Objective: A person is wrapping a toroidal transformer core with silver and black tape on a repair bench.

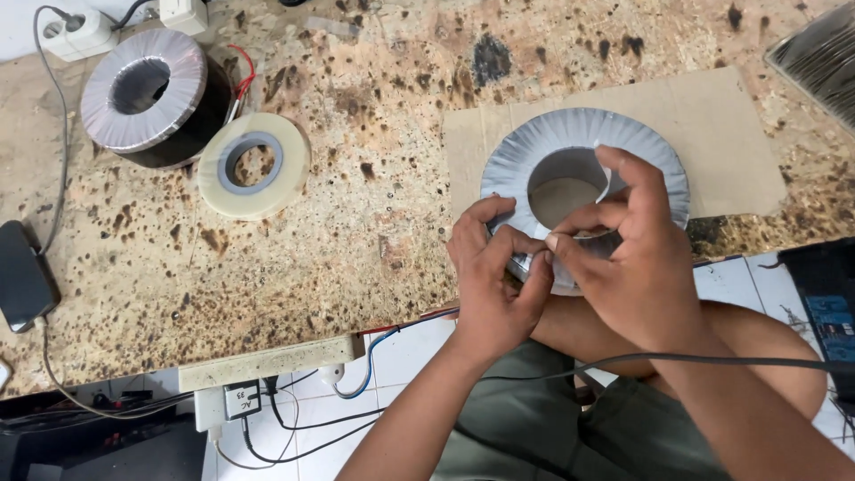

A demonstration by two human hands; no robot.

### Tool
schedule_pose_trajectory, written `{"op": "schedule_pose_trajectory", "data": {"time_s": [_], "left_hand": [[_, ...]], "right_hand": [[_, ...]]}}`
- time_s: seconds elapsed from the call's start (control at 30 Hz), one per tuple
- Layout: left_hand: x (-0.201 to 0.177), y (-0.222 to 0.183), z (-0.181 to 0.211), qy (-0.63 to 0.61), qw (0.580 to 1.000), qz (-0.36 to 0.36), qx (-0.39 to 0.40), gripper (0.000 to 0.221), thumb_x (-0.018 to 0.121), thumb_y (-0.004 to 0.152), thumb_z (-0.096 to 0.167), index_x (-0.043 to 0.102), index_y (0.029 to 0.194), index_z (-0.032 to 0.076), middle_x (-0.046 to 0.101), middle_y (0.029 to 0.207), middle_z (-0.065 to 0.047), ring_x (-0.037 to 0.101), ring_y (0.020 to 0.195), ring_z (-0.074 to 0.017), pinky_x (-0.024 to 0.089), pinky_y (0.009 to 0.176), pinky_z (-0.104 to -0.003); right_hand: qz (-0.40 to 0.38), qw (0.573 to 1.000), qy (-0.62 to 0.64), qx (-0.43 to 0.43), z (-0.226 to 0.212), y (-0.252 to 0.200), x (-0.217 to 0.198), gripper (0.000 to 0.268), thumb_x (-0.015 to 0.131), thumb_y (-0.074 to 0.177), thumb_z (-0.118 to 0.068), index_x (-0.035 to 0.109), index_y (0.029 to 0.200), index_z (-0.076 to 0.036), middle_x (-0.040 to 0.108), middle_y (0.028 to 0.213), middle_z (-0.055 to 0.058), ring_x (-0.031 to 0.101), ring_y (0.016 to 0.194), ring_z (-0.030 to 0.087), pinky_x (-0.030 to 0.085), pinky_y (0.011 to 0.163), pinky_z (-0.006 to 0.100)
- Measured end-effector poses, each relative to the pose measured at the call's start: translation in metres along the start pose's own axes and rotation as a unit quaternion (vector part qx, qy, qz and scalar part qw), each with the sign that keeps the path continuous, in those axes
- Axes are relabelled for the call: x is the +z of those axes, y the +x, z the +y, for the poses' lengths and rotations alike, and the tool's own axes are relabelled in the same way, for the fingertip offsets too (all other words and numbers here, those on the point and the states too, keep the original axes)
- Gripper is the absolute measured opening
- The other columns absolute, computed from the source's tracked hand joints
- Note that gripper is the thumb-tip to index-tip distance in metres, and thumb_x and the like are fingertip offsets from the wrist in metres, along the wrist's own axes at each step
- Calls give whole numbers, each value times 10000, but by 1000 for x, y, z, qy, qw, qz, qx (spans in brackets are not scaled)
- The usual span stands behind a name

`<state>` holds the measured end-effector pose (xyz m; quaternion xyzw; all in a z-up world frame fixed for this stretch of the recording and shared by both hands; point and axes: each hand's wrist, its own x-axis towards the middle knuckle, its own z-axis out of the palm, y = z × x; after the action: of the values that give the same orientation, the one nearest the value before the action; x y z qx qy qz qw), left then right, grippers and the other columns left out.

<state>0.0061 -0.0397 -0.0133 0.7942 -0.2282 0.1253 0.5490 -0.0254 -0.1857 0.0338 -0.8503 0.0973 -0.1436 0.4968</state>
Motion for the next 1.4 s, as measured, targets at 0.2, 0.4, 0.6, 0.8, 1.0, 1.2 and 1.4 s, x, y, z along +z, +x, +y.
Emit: {"op": "schedule_pose_trajectory", "data": {"time_s": [0.2,0.4,0.6,0.8,1.0,1.2,1.4], "left_hand": [[10,-1,-1,11,1000,14,-13,171,616,916,230,610,1080,182,485,1465,-160,479,1400,-309,324,1135,-463],[11,-1,-1,4,1000,23,0,195,613,943,180,579,1134,187,485,1461,-142,497,1378,-292,337,1146,-444],[10,1,-7,40,998,30,42,167,601,938,167,691,1077,177,504,1431,-157,511,1352,-317,367,1154,-461],[4,5,-9,98,992,-2,78,168,572,948,208,693,1063,221,515,1422,-138,557,1295,-320,393,1030,-464],[0,12,-13,144,982,-22,117,326,431,1044,375,740,1094,285,550,1417,-119,559,1353,-320,375,1042,-446],[-17,26,-15,150,976,-123,95,327,402,1085,330,726,1132,325,496,1484,-60,418,1528,-308,167,1234,-619],[-31,58,-18,131,949,-239,158,255,492,1029,208,743,1067,228,450,1526,-132,251,1562,-350,-14,1204,-773]], "right_hand": [[-10,1000,0,26,0,10,-4,698,754,871,-83,387,1463,-116,724,902,63,697,892,164,511,847,320],[-10,995,-89,36,-9,21,0,675,759,873,-66,392,1438,-108,744,884,17,701,719,238,519,781,390],[-139,975,-138,108,-17,44,-10,765,709,853,-122,343,1524,-148,794,966,0,737,884,252,532,748,417],[-178,961,-162,137,-13,46,-12,708,680,892,-166,355,1520,-199,802,1061,-32,742,885,285,522,779,429],[-53,999,9,-9,-1,31,-20,615,624,1020,-152,406,1590,-79,549,614,27,432,546,109,421,559,272],[70,981,161,-79,33,28,-17,409,716,1060,-109,614,1454,-70,345,959,-40,362,925,112,354,927,237],[52,992,118,-17,10,32,-25,165,735,1067,-98,727,1198,1,609,840,50,521,663,119,441,629,268]]}}
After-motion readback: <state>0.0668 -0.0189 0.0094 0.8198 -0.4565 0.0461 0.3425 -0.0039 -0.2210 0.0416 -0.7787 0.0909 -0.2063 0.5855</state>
